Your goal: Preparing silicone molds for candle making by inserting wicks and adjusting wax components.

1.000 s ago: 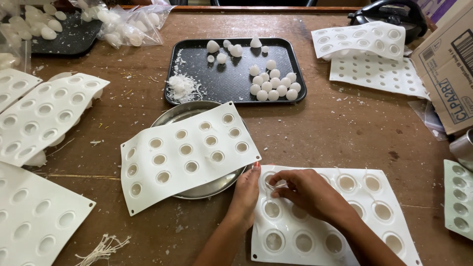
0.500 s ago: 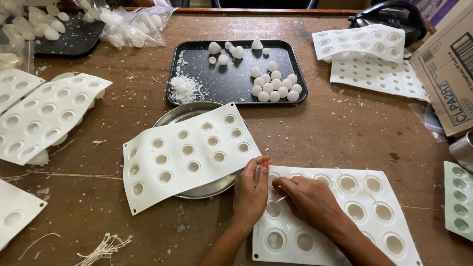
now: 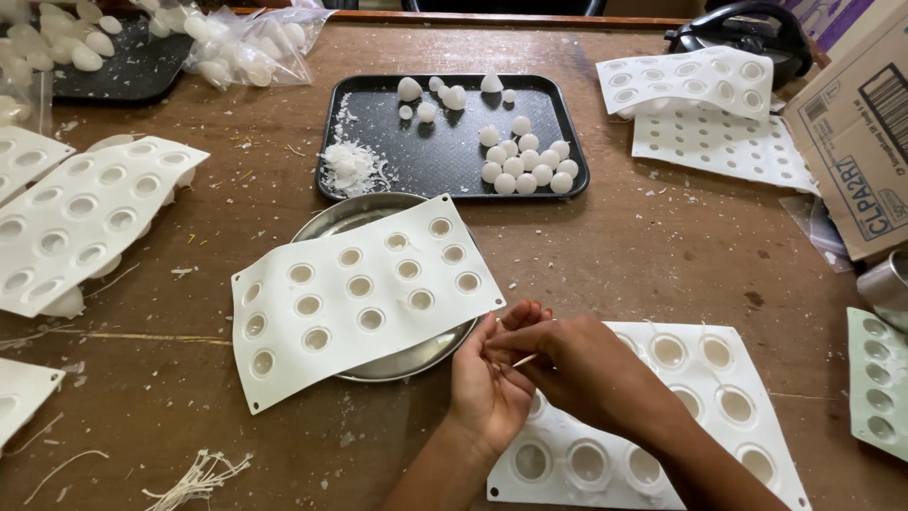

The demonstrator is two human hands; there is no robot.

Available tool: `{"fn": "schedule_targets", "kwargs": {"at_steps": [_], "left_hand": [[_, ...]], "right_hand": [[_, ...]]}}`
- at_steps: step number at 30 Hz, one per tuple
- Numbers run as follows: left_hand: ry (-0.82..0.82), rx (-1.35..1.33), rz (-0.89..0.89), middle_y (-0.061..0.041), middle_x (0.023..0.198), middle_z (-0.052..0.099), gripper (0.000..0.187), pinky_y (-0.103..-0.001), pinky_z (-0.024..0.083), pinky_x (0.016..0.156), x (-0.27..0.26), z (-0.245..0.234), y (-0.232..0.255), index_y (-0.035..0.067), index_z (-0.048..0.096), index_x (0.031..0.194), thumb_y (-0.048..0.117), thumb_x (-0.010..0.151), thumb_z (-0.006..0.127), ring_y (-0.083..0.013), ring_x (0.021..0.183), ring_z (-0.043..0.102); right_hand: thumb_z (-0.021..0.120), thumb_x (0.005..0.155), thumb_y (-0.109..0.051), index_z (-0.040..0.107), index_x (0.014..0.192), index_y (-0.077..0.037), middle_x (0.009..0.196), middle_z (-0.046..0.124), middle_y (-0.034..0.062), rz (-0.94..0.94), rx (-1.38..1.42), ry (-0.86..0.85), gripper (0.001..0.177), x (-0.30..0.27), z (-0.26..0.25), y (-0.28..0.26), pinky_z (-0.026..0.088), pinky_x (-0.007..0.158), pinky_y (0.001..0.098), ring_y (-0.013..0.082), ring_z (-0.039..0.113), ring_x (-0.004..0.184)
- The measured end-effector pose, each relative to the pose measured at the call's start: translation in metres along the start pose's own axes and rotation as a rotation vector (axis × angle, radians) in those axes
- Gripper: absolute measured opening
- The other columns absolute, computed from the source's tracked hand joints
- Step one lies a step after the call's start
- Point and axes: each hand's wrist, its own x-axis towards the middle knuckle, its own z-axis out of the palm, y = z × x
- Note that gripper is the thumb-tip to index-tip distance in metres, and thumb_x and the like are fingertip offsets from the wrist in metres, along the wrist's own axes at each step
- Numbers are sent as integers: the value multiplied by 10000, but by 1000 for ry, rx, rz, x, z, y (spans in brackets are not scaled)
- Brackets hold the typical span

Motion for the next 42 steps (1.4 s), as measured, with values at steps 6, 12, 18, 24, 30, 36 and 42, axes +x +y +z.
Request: {"fn": "schedule_targets", "kwargs": {"at_steps": [6, 12, 18, 24, 30, 36, 42], "left_hand": [[95, 10, 119, -115, 1070, 699, 325, -376, 547, 979, 1, -4, 9, -1, 630, 1097, 272, 1042, 462, -220, 1015, 668], [210, -40, 223, -82, 905, 615, 201, -371, 575, 894, 5, -7, 22, 44, 570, 907, 230, 982, 586, -199, 854, 614], [172, 260, 316, -42, 893, 587, 185, -297, 515, 771, -1, -4, 22, 82, 596, 891, 247, 963, 639, -139, 795, 549], [190, 189, 238, -49, 858, 569, 255, -306, 516, 745, -1, 1, 22, 60, 560, 914, 308, 961, 526, -156, 778, 555], [142, 195, 199, -10, 784, 468, 140, -278, 433, 623, 24, -35, 17, 55, 550, 998, 172, 980, 474, -132, 696, 464], [147, 254, 208, 5, 743, 442, 148, -259, 398, 599, 11, -19, 19, 38, 564, 1028, 138, 1023, 454, -112, 661, 436], [280, 274, 268, -24, 779, 476, 192, -296, 462, 669, 8, -10, 14, 18, 571, 1032, 171, 1026, 454, -143, 711, 472]], "right_hand": [[765, 814, -228, 829, 1032, -165, 840, 852, 47, 168, 244, 107, 236, 1, -12, 11, 638, 676, 336, 152, 788, 722], [497, 1064, -296, 751, 1115, -66, 864, 766, 152, 289, 145, 49, 346, -15, 7, 70, 583, 723, 383, 260, 720, 810], [466, 1061, -323, 638, 1143, -72, 916, 743, 135, 368, 80, 118, 315, -30, -1, 53, 573, 733, 403, 248, 740, 814], [481, 1034, -225, 679, 1047, -47, 955, 711, 149, 75, -178, 244, 266, -5, -10, 174, 542, 775, 447, 321, 691, 869], [669, 953, -332, 776, 1171, -192, 1147, 763, 87, 293, -277, 131, 280, 33, -16, 167, 598, 868, 378, 268, 747, 961], [768, 776, -268, 816, 1081, -144, 1040, 765, 161, -11, -399, 464, 332, 20, -13, 168, 604, 732, 512, 356, 722, 903], [689, 881, -208, 796, 1114, -219, 1103, 811, 4, 107, 26, 72, 257, -10, 15, 80, 611, 847, 284, 161, 799, 940]]}}
